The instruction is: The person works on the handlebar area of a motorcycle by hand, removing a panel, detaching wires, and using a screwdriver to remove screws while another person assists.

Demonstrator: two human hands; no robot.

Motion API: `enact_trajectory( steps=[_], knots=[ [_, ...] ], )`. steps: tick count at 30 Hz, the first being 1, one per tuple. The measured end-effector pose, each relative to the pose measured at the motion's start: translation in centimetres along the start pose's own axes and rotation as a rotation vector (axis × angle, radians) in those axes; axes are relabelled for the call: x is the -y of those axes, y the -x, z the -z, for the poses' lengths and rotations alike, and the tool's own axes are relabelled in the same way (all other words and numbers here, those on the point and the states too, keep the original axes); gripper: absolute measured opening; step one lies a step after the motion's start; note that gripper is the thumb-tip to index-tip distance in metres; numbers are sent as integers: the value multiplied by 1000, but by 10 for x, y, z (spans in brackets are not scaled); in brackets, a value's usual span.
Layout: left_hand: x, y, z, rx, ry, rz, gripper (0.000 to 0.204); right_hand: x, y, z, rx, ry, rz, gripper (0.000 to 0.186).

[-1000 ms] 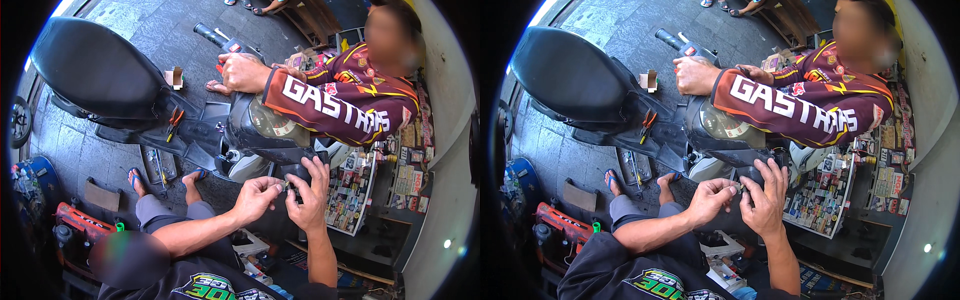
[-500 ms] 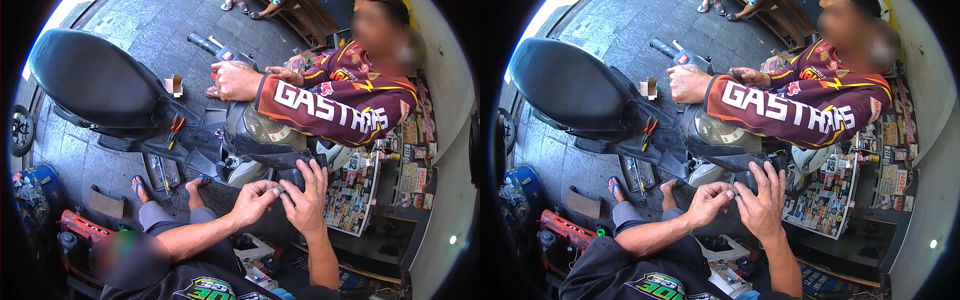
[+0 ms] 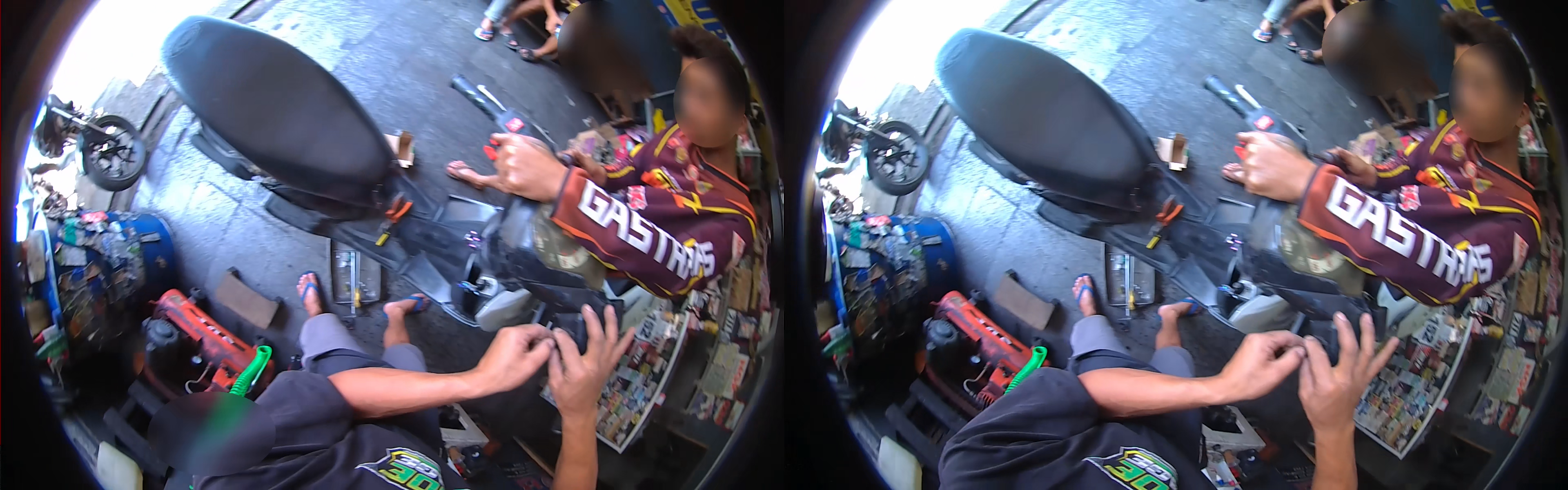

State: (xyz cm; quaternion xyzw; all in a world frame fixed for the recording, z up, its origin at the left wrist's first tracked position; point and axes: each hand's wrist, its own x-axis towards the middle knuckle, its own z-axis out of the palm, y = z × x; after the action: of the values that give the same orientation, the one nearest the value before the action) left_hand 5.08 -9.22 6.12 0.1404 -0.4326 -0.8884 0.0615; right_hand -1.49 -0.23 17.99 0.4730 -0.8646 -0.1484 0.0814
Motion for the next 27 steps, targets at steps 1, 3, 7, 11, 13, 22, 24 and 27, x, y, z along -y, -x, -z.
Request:
enact_trajectory(
  steps=[1, 3, 7, 11, 13, 22, 24, 27],
  knots=[
    [-5, 1, -1, -5, -25, 0, 23, 1, 0, 1, -22, 3, 21, 16],
    [-7, 1, -1, -29, -85, -38, 24, 3, -3, 0, -16, 21, 47, 13],
    [-3, -1, 1, -59, -207, -153, 24, 5, -9, -1, -23, 38, 98, 12],
    [-4, -1, 3, -60, -207, -154, 24, 3, -11, -1, -27, 27, 125, 14],
    [-2, -4, 1, -67, -193, -164, 23, 2, -12, 0, -7, -11, 101, 14],
    [1, 2, 19, -98, -183, -261, 22, -4, -18, 4, 7, -67, 96, 17],
    [20, 10, 37, -181, -192, -266, 20, -1, -16, 5, 24, -70, 74, 18],
    [58, 13, 86, -357, -288, -99, 19, 0, -16, 3, 57, -63, 53, 19]
  ],
)
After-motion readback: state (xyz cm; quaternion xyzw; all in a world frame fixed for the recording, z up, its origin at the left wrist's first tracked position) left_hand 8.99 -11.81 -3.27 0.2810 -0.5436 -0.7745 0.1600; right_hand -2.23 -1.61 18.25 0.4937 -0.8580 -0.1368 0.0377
